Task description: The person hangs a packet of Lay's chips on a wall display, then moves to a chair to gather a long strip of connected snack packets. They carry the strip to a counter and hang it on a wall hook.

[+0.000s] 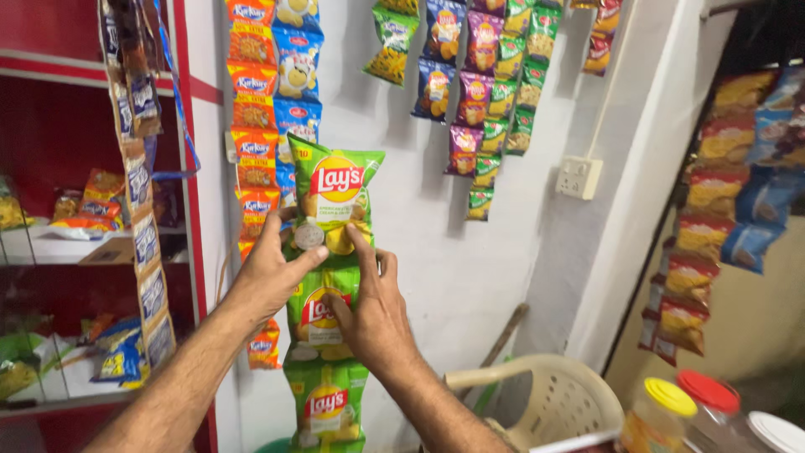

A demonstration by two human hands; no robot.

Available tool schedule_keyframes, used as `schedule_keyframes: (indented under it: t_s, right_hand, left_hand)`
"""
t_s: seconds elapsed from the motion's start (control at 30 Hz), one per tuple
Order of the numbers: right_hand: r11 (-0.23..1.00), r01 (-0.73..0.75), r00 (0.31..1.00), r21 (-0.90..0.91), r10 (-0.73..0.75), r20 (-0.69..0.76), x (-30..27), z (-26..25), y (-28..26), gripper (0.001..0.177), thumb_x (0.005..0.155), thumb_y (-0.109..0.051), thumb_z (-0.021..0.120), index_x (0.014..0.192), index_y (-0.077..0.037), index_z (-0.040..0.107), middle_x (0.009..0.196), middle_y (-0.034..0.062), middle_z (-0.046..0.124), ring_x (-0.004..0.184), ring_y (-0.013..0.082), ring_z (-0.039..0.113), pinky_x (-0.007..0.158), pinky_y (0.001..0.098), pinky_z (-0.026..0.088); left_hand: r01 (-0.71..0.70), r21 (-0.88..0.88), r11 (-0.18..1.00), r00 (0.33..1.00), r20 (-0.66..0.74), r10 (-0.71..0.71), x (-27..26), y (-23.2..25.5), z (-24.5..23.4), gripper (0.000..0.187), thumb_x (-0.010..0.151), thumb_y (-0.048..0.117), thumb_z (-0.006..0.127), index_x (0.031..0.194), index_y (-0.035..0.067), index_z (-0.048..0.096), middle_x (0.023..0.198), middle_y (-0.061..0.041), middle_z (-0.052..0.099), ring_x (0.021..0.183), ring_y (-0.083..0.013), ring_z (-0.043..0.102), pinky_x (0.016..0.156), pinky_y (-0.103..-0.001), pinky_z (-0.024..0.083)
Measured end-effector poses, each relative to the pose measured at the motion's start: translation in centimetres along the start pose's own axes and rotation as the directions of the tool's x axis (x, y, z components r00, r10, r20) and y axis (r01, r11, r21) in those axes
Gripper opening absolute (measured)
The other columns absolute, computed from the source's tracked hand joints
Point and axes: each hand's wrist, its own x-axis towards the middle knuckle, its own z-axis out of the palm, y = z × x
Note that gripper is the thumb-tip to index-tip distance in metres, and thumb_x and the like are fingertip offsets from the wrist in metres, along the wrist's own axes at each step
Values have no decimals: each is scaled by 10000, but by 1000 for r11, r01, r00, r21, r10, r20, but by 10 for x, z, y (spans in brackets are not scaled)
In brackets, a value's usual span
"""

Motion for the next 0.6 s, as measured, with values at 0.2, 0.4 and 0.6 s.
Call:
schedule_keyframes:
  t_s: [0.2,0.4,0.6]
  right_hand:
    - [993,108,993,42,-106,-54,56,23,29,820,877,-8,681,1568,-234,301,1282,194,490,1151,387,632,930,445,571]
    - [994,76,983,80,-61,-175,131,54,75,690,930,22,607,1531,-208,356,1247,187,509,1162,367,601,985,459,518]
    - [988,147,956,-45,-154,-248,222,55,102,640,920,-11,629,1487,-192,394,1242,182,503,1161,372,594,994,460,515]
  left_hand:
    - [-31,-154,988,996,-88,17,58,-26,-6,613,855,124,752,1405,77,485,1248,-149,699,1115,-172,683,888,-318,594]
    - [-222,-165,961,970,-139,200,143,-74,5,584,902,116,751,1413,63,474,1305,-127,655,1182,-171,627,956,-309,543]
    - [-376,-74,924,914,-192,357,235,-81,13,620,913,98,741,1439,71,414,1305,-144,658,1196,-185,643,971,-312,533]
